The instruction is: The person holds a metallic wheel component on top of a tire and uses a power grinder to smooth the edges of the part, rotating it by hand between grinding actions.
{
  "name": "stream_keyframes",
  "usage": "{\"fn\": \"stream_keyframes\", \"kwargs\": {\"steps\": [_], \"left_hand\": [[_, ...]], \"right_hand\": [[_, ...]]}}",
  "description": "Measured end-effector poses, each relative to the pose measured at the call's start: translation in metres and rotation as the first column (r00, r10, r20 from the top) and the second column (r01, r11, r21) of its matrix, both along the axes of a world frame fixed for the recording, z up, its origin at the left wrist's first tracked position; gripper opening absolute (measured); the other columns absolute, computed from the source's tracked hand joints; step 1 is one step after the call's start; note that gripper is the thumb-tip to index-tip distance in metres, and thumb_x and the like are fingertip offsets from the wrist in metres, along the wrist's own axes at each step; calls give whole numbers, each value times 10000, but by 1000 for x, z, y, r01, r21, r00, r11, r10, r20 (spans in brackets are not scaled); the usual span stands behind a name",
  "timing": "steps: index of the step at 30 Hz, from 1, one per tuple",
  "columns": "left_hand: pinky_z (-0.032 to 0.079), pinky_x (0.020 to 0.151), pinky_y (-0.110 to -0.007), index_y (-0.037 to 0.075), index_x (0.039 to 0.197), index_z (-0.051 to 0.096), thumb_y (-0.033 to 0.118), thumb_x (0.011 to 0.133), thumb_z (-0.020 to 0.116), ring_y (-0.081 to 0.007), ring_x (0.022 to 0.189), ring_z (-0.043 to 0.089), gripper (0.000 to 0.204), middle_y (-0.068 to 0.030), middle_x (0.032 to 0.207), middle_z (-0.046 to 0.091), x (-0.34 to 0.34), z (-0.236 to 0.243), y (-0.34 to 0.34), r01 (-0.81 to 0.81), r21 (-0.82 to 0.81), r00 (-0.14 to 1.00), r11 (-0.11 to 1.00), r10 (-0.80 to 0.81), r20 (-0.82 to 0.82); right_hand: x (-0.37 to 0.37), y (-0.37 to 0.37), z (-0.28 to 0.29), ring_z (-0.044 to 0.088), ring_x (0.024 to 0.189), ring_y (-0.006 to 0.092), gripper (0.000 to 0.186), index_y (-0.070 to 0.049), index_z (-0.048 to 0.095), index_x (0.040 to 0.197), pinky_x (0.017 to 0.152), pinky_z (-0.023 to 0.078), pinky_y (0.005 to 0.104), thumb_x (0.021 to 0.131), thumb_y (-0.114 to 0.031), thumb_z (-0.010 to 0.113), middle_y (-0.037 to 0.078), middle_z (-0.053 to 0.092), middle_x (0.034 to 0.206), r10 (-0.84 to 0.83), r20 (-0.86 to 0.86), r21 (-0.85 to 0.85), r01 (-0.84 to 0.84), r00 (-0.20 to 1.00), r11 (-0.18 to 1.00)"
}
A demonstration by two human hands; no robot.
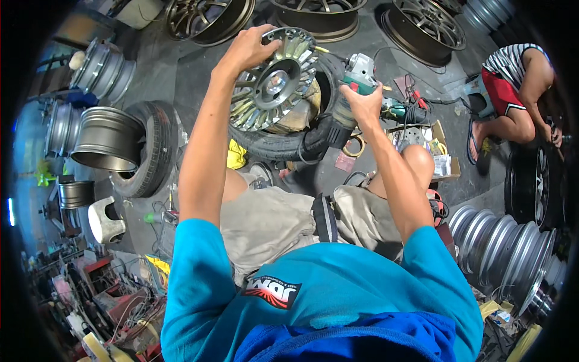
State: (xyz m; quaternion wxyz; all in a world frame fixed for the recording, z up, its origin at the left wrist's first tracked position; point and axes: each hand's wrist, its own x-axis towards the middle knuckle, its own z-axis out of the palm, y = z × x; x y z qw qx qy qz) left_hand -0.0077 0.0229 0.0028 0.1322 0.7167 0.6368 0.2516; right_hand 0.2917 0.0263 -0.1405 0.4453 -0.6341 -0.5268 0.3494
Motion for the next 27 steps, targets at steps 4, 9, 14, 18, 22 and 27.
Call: {"fn": "stream_keyframes", "kwargs": {"steps": [4,9,14,18,22,27], "left_hand": [[564,810,-417,47,1340,667,342,954,758,-329,863,740,494,-209,1058,764,-2,-12,-7,-29,61,999,998,26,36],[556,920,-526,110,1328,671,441,980,708,-451,1027,719,483,-254,1046,758,-10,-21,-27,-75,214,996,974,82,-24],[552,776,-534,145,1216,712,512,1015,646,-470,875,716,425,-247,815,727,-8,-8,-66,-281,197,948,939,304,-96],[533,729,-537,104,1149,726,479,1040,622,-490,821,690,404,-265,784,700,-14,-7,-75,-283,250,949,926,308,-67],[552,742,-555,95,1117,736,484,1024,640,-485,848,706,411,-266,804,711,-13,3,-69,-191,271,944,943,252,-212],[577,790,-544,93,1109,773,533,1019,617,-458,925,720,475,-245,891,749,-10,12,-51,-150,201,932,968,206,-297]], "right_hand": [[4,-6,-12,678,1121,327,1072,116,413,1442,992,532,401,637,-371,928,254,672,1244,66,-33,-25,-67,997,997],[9,-20,-6,664,1049,252,940,79,461,1369,921,550,374,651,-290,942,189,673,1176,172,-229,-91,-197,958,976],[23,-18,7,661,1063,265,942,86,458,1371,943,547,382,649,-276,944,206,658,1216,155,-160,-62,-167,975,984],[36,-16,4,668,1059,267,990,96,436,1413,956,544,381,645,-264,945,191,680,1188,173,-132,-44,-180,976,983],[30,-30,18,671,1049,252,965,90,449,1401,958,543,373,647,-261,939,184,694,1167,253,-128,38,-250,959,968],[26,-31,10,674,1017,240,893,72,479,1341,931,551,362,650,-259,936,175,702,1141,301,-137,46,-297,944,954]]}}
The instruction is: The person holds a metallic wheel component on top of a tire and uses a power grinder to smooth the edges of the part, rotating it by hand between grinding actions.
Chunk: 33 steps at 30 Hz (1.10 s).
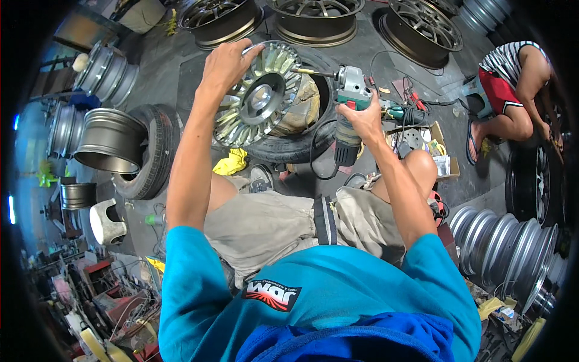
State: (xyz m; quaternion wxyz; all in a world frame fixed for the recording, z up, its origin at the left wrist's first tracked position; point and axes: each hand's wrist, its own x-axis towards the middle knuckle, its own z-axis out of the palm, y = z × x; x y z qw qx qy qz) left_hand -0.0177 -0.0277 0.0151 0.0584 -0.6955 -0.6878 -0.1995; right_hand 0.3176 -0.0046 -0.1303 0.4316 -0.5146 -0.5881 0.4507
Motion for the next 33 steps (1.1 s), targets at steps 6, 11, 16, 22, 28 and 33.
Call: {"fn": "stream_keyframes", "kwargs": {"steps": [6,11,16,22,28,33], "left_hand": [[554,825,-533,110,1113,763,546,1038,575,-453,935,716,480,-234,909,754,4,-4,7,-27,-27,999,999,27,-21],[585,822,-533,125,1188,737,508,998,640,-439,921,738,439,-229,897,759,8,-10,9,-47,-6,998,999,47,-37],[584,819,-538,147,1247,682,440,955,686,-439,910,737,413,-223,884,755,-2,-16,10,-54,-19,997,998,53,-50],[574,871,-538,143,1343,649,449,934,672,-427,1000,729,511,-232,1036,761,14,-7,22,-52,-123,995,991,42,-85],[575,864,-543,173,1329,658,445,934,660,-439,982,729,479,-240,1012,760,17,-9,26,-32,-96,995,995,22,-102],[575,863,-546,176,1321,660,443,934,658,-445,976,728,470,-244,1001,758,20,-10,32,-39,-109,993,993,26,-113]], "right_hand": [[-17,9,0,667,1007,218,846,55,487,1315,908,551,359,664,-257,928,164,692,1133,-77,-114,-74,69,991,995],[-29,10,-12,657,1013,215,823,51,484,1329,907,552,353,684,-220,917,140,667,1142,-120,-84,-75,114,989,991],[-30,0,-9,662,1057,259,995,107,428,1409,936,550,374,650,-291,933,199,669,1191,17,-60,-123,-25,998,992],[-27,21,-15,670,1073,289,921,89,458,1332,950,545,379,652,-317,928,220,669,1220,-214,45,11,213,976,977],[-33,-2,-3,675,1033,259,889,78,462,1336,945,548,392,669,-278,928,202,682,1155,-127,12,5,127,992,992],[-27,11,-13,679,1106,315,1003,109,430,1399,981,538,407,661,-343,938,244,677,1230,-290,104,15,290,951,957]]}}
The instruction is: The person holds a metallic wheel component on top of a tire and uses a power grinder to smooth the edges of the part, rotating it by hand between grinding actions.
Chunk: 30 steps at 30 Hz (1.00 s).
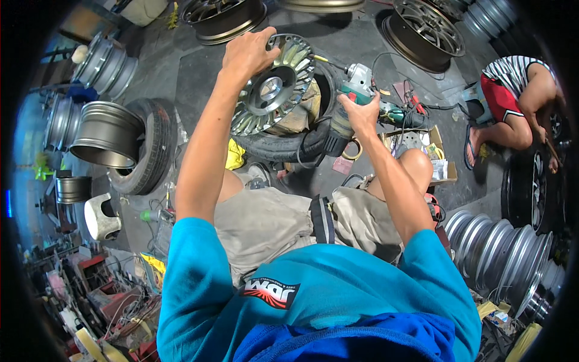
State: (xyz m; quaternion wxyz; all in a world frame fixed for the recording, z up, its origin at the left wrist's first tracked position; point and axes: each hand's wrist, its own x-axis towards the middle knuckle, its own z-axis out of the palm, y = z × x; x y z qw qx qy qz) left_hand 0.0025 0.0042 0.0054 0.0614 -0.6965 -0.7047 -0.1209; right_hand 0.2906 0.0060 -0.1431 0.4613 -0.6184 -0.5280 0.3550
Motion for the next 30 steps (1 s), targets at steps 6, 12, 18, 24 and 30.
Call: {"fn": "stream_keyframes", "kwargs": {"steps": [6,12,18,24,30], "left_hand": [[573,863,-553,165,1283,665,435,934,654,-450,970,727,441,-238,974,759,1,0,-1,7,21,1000,1000,-7,2],[574,877,-543,179,1301,670,433,928,655,-448,975,726,451,-226,990,765,1,3,0,-17,-27,1000,999,17,15],[573,885,-537,189,1322,670,439,922,675,-448,970,728,471,-227,1006,766,-2,-2,3,-10,-4,999,1000,10,39],[562,936,-522,172,1369,664,458,933,689,-423,1071,717,522,-220,1073,768,-6,-3,1,-41,-20,997,999,42,61],[554,964,-516,163,1392,660,517,943,684,-404,1113,712,573,-207,1109,770,-10,-3,-1,-33,-24,997,999,35,66]], "right_hand": [[0,-9,4,679,1099,312,994,103,444,1391,975,537,396,650,-330,945,243,681,1219,96,-32,-2,-96,995,995],[3,-8,3,685,1072,314,964,105,454,1389,971,536,402,661,-323,920,252,684,1215,122,-68,-29,-124,990,992],[1,-3,-6,678,1074,300,955,96,443,1389,970,532,412,671,-318,917,237,683,1188,80,-26,25,-79,996,997],[-3,-8,2,649,1117,297,999,98,405,1417,992,519,409,678,-320,931,227,652,1235,100,-101,-54,-106,990,993],[-3,-19,8,640,1127,289,1034,103,390,1448,986,525,399,674,-320,930,222,639,1262,135,-116,-134,-150,984,980]]}}
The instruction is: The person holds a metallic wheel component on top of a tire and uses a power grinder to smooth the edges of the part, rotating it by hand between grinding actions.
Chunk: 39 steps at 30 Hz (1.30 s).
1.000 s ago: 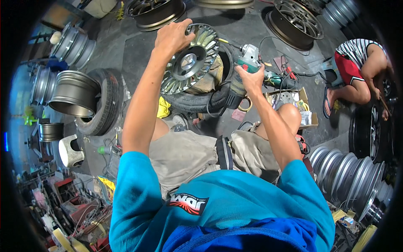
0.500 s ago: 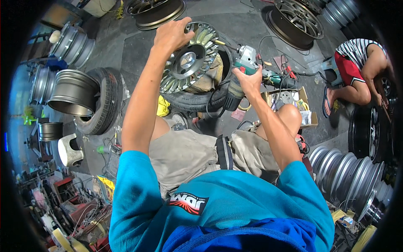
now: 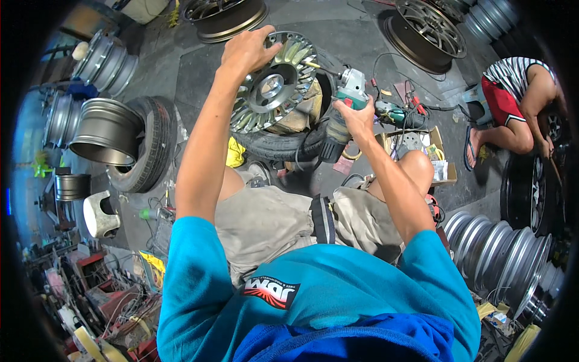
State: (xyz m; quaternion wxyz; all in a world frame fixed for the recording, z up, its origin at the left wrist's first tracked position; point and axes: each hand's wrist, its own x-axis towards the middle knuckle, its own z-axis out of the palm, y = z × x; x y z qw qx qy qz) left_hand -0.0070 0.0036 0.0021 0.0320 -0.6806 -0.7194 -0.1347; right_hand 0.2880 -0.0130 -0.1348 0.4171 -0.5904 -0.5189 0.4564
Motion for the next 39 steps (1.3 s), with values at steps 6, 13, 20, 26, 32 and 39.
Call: {"fn": "stream_keyframes", "kwargs": {"steps": [6,13,20,26,32,39], "left_hand": [[563,917,-513,174,1355,678,474,959,675,-393,1050,729,497,-189,1015,783,-2,0,-2,-14,45,1000,999,12,28],[562,954,-502,189,1394,663,524,949,677,-383,1097,723,558,-178,1081,780,0,4,2,-33,-38,999,999,34,20],[556,961,-510,180,1383,664,515,949,672,-404,1127,707,549,-195,1145,766,1,0,5,-17,-22,1000,1000,17,10],[552,955,-514,145,1383,663,480,959,656,-406,1119,705,540,-210,1140,764,4,4,4,-21,16,1000,1000,21,-7],[556,947,-507,168,1368,677,522,947,668,-392,1103,720,550,-192,1133,769,7,7,5,-35,-51,999,998,37,35],[565,929,-511,153,1371,673,469,963,636,-401,1065,728,517,-199,1084,778,7,1,12,13,28,1000,1000,-12,-12]], "right_hand": [[4,5,-13,639,1120,272,1056,100,377,1465,980,529,386,666,-314,929,211,643,1253,63,-82,-32,-65,995,997],[1,3,-3,638,1131,274,999,76,400,1442,982,529,391,683,-302,929,214,631,1268,30,-31,-54,-32,999,998],[-2,12,-4,651,1153,302,1011,59,395,1449,999,532,407,672,-320,918,237,639,1280,-40,34,-34,41,999,999],[-3,7,-3,654,1178,328,1028,63,391,1454,1003,537,428,665,-334,916,256,626,1319,31,41,-26,-30,999,999],[-6,13,0,660,1152,315,952,40,406,1411,985,540,423,674,-275,920,241,637,1281,-48,-39,42,49,998,998],[-4,8,-12,673,1124,319,922,12,425,1376,984,539,422,670,-289,936,222,657,1253,-57,-1,33,57,998,998]]}}
